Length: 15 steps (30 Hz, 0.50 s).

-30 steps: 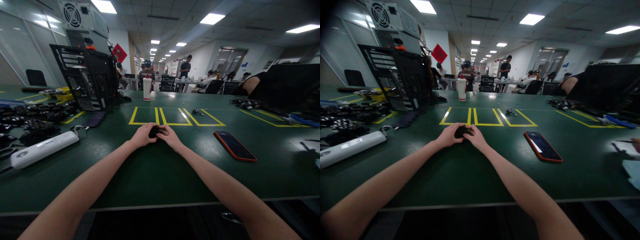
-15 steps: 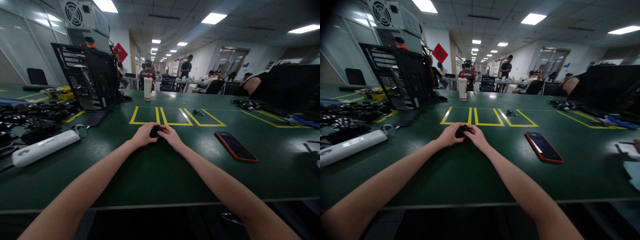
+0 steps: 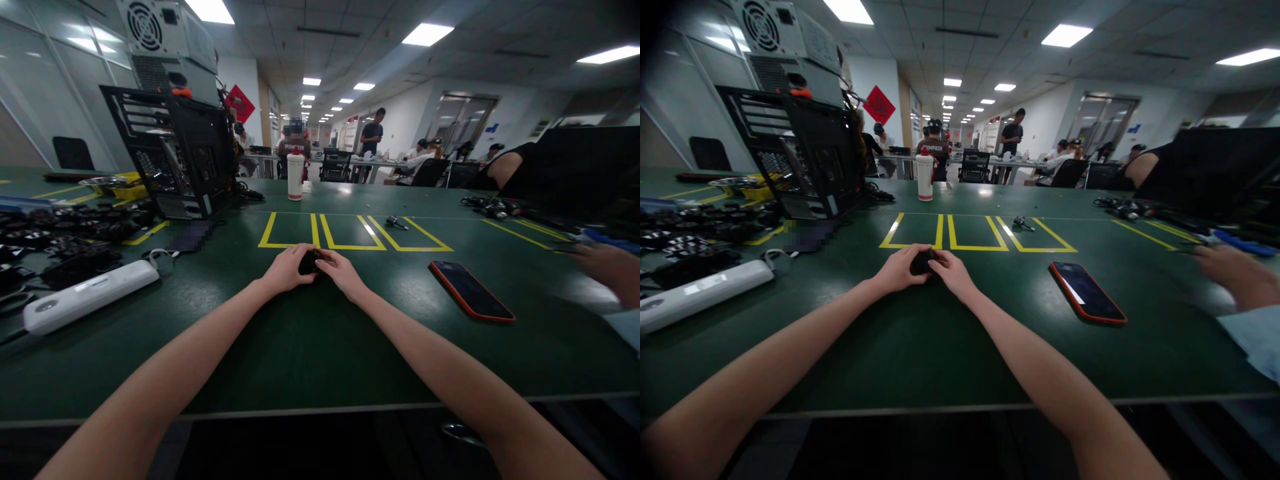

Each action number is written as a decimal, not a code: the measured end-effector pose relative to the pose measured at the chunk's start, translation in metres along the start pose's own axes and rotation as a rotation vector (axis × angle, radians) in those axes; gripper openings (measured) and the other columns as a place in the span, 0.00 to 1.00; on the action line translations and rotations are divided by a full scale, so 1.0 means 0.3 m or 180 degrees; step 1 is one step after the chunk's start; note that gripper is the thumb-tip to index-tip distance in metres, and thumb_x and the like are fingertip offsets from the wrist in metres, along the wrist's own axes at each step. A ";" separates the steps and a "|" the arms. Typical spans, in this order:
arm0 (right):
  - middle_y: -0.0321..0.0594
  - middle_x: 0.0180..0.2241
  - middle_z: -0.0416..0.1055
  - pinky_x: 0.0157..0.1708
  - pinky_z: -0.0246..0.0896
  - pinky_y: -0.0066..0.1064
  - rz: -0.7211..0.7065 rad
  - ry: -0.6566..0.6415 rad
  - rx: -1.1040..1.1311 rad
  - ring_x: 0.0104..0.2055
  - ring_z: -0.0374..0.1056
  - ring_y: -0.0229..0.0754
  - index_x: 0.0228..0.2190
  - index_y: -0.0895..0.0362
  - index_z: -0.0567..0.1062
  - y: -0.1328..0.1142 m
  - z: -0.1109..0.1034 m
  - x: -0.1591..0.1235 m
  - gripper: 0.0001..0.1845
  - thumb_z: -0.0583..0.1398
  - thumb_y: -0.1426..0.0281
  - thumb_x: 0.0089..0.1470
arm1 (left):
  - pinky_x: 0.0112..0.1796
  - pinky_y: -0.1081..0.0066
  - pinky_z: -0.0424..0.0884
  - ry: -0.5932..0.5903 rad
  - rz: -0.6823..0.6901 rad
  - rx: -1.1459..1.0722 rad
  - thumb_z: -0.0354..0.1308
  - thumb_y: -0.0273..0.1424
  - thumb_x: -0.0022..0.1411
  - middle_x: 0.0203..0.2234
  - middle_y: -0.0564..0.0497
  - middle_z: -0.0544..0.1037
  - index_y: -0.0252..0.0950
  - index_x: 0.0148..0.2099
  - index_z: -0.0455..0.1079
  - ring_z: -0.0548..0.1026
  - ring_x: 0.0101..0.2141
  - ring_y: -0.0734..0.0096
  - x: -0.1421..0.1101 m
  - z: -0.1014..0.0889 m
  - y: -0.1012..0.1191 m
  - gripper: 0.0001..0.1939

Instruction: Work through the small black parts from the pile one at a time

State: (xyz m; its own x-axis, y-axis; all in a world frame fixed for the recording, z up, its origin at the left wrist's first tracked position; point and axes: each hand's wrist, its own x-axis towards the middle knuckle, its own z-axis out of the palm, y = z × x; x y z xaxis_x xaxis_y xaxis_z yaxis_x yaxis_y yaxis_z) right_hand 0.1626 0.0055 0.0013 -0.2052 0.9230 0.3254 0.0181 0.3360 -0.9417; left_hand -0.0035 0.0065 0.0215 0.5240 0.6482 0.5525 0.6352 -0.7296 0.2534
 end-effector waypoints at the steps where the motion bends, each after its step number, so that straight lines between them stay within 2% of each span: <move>1: 0.39 0.41 0.67 0.49 0.56 0.39 0.0015 -0.0060 0.0010 0.44 0.64 0.40 0.40 0.55 0.67 0.000 -0.002 -0.003 0.18 0.59 0.69 0.44 | 0.45 0.61 0.64 -0.0008 0.0007 0.0004 0.58 0.34 0.48 0.45 0.47 0.67 0.37 0.52 0.54 0.67 0.45 0.59 -0.001 -0.001 0.001 0.29; 5: 0.37 0.40 0.67 0.49 0.57 0.37 -0.0167 -0.0203 0.0162 0.45 0.64 0.39 0.37 0.55 0.67 -0.005 -0.003 -0.019 0.17 0.61 0.71 0.42 | 0.45 0.62 0.64 -0.0027 0.0030 -0.0008 0.58 0.34 0.48 0.45 0.47 0.67 0.37 0.52 0.54 0.67 0.45 0.60 -0.002 -0.004 0.001 0.29; 10: 0.36 0.36 0.67 0.47 0.58 0.36 -0.0318 -0.0046 0.0082 0.42 0.65 0.38 0.32 0.55 0.68 -0.005 0.002 -0.014 0.10 0.59 0.69 0.44 | 0.45 0.61 0.63 -0.0008 0.0008 -0.0014 0.59 0.34 0.47 0.45 0.47 0.67 0.37 0.52 0.54 0.67 0.45 0.60 0.001 -0.001 0.001 0.29; 15: 0.38 0.39 0.67 0.49 0.56 0.37 -0.0137 0.0053 -0.0081 0.45 0.63 0.39 0.38 0.55 0.67 -0.001 -0.002 0.001 0.16 0.59 0.69 0.44 | 0.45 0.61 0.64 -0.0009 -0.0018 -0.0021 0.59 0.34 0.47 0.45 0.46 0.67 0.37 0.52 0.54 0.67 0.45 0.59 0.002 -0.002 0.005 0.30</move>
State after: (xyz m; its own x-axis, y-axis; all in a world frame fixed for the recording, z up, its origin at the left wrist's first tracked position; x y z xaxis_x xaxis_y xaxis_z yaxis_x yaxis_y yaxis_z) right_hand 0.1631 0.0057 0.0017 -0.1902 0.9105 0.3671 0.0345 0.3799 -0.9244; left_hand -0.0024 0.0057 0.0226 0.5220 0.6530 0.5487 0.6346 -0.7272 0.2617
